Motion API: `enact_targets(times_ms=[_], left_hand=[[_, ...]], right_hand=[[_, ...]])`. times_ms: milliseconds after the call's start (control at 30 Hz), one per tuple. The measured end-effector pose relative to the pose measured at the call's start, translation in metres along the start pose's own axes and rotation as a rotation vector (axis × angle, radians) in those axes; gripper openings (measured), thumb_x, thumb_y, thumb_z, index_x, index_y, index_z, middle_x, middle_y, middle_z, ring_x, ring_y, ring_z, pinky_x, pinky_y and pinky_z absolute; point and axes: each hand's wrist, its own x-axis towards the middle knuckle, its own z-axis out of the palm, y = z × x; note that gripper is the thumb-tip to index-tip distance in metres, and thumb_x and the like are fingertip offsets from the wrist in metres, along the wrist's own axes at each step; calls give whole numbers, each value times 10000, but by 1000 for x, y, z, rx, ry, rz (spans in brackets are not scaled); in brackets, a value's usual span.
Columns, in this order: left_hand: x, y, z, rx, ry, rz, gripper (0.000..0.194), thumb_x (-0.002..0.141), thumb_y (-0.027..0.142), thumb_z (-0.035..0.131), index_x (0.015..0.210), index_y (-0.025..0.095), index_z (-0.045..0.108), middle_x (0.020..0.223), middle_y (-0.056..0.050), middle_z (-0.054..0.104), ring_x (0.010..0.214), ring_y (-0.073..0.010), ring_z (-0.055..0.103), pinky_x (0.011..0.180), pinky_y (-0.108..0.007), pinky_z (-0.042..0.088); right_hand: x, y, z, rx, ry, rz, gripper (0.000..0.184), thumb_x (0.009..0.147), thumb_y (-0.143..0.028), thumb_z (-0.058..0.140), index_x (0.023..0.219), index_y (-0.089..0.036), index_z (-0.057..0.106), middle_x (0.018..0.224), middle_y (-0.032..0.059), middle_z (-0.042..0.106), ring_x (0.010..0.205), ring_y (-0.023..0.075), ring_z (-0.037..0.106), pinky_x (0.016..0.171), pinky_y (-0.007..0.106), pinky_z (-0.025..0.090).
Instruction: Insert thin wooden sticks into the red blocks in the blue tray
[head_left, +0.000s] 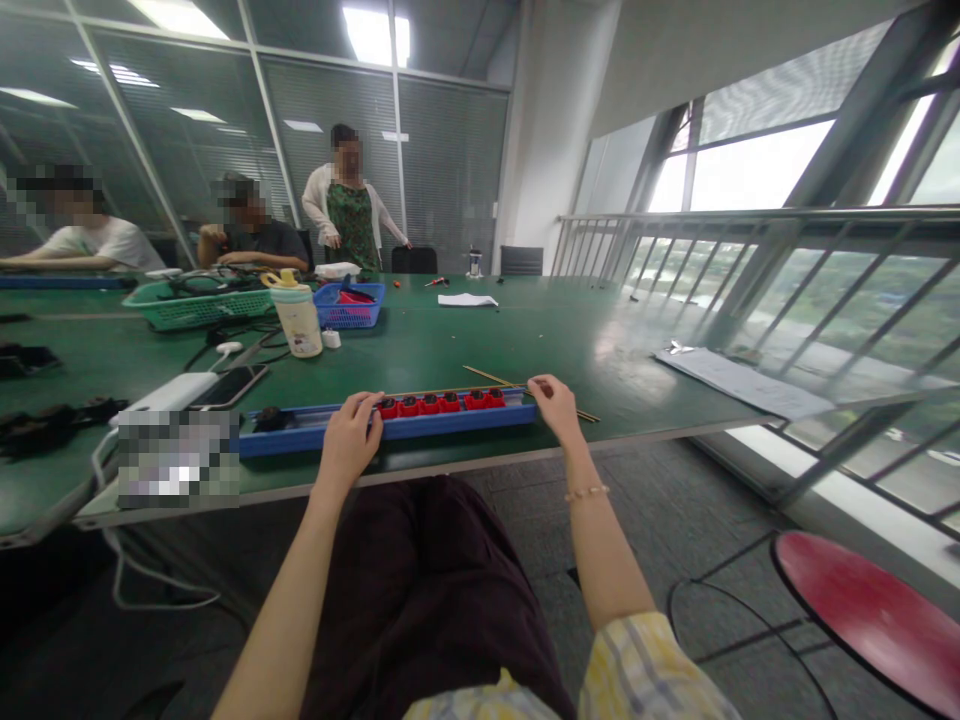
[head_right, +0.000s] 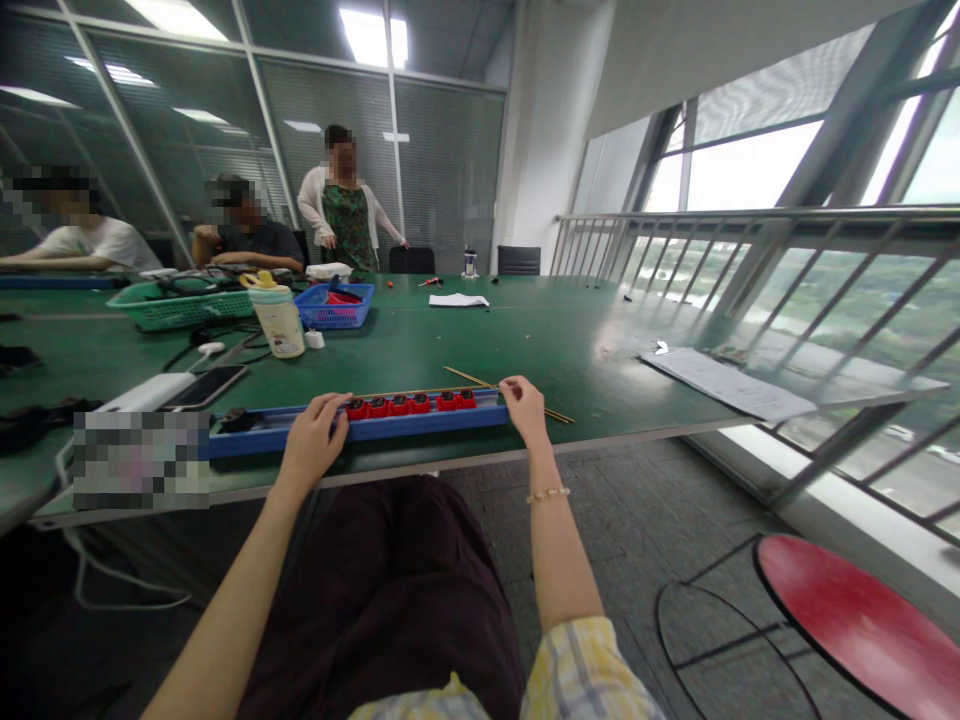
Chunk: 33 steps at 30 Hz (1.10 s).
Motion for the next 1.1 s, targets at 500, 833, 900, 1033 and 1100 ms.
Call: enact_targets(times_ms=[500,833,900,1033,1100], left_hand=[[-2,1,0,-16,14,-10,371,959,299,400,1279,222,571,1225,-103,606,1051,-240,619,911,-380,491],[-3,3,-1,-47,16,-13,366,966,278,398,1286,216,566,1255,-96,608,1107,-236,603,959,-380,475],[-3,4,-1,-47,11,-10,365,969,277,396,1286,213,565,1262,-95,610,1116,-238,601,963,-382,473],[-2,4,-2,-39,0,-32,364,968,284,399,1283,217,567,1236,-91,623,1107,-239,606,965,-377,470],[-2,4,-1,-29,-7,-39,362,967,288,400,1280,218,569,1226,-90,627,1101,-240,607,959,-373,470]], right_hand=[[-8,11,10,108,135,-54,456,893,-563,497,982,-164,699,1017,118,719,899,208,648,799,304,494],[-7,15,9,203,145,20,424,834,-545,582,955,-164,726,975,106,737,857,209,650,809,311,493],[-6,18,9,215,157,10,415,831,-533,587,955,-163,729,977,107,737,852,208,649,810,312,490],[-3,30,12,253,229,39,422,808,-536,609,954,-159,729,931,98,725,795,200,629,769,317,487],[-1,37,14,290,275,76,429,790,-540,624,948,-155,725,897,91,713,758,192,611,732,316,482]])
